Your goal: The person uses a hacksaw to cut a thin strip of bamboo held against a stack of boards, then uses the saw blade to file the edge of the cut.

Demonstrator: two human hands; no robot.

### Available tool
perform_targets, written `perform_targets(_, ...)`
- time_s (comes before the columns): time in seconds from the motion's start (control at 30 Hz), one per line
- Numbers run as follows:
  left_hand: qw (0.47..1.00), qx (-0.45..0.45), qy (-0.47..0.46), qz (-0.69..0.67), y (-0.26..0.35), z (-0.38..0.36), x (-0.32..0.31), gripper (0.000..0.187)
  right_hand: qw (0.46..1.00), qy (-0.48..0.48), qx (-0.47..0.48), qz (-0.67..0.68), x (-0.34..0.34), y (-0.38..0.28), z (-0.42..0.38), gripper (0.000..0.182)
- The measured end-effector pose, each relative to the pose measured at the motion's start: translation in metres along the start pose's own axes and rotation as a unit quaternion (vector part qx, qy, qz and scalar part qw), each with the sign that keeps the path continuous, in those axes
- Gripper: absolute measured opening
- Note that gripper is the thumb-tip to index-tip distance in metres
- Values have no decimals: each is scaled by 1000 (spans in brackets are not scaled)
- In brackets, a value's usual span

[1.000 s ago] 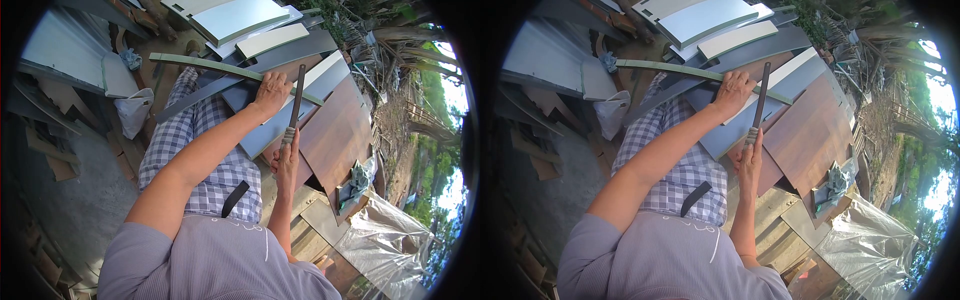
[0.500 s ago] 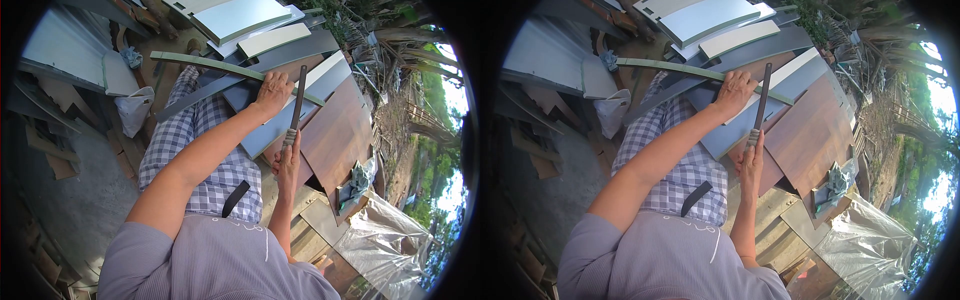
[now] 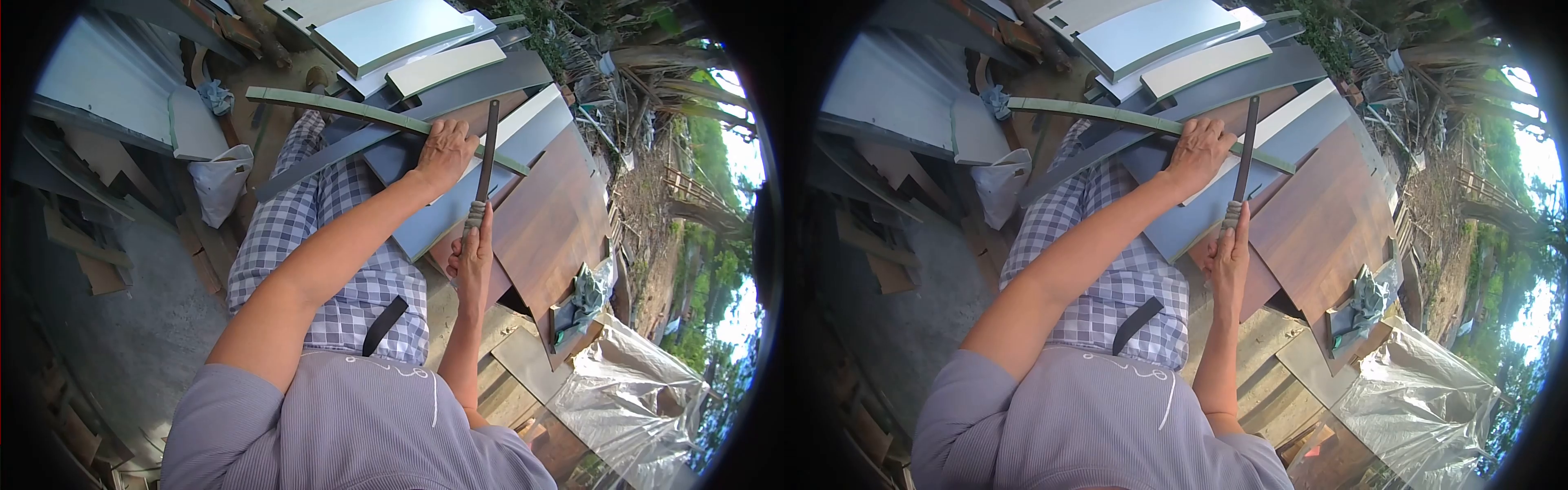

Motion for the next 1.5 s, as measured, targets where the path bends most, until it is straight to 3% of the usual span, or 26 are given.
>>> perform_targets(0.4, 1000, -4, 11, -4, 1, 0, 3, 11, 999, -12, 12, 32, 0, -9, 20, 51)
perform_targets(0.73, 1000, -8, 2, -6, 0, 0, 0, 12, 1000, 0, -7, 7, 7, 8, -12, 51)
perform_targets(1.0, 999, -11, 40, 17, 2, 0, 7, 11, 1000, -14, 13, 15, 0, -16, 24, 51)
perform_targets(1.07, 1000, 4, 2, 10, -1, 2, 0, 12, 1000, -12, 8, 15, 0, -15, 16, 51)
perform_targets(1.3, 1000, -2, -4, -2, 1, 1, 0, 13, 1000, -1, -24, 9, 8, 7, -16, 51)
perform_targets(1.5, 1000, -4, 10, 11, 0, 0, 3, 13, 1000, -5, -3, 2, 3, -14, 15, 51)
Point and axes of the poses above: each hand's wrist, its own z-axis towards the middle knuckle, its own x-axis out of the back of the hand, y = z × x, the point moved 9 cm from there along z, towards the middle knuckle, and after that the axes turned 12 degrees about -y, right-handed, at the moved point
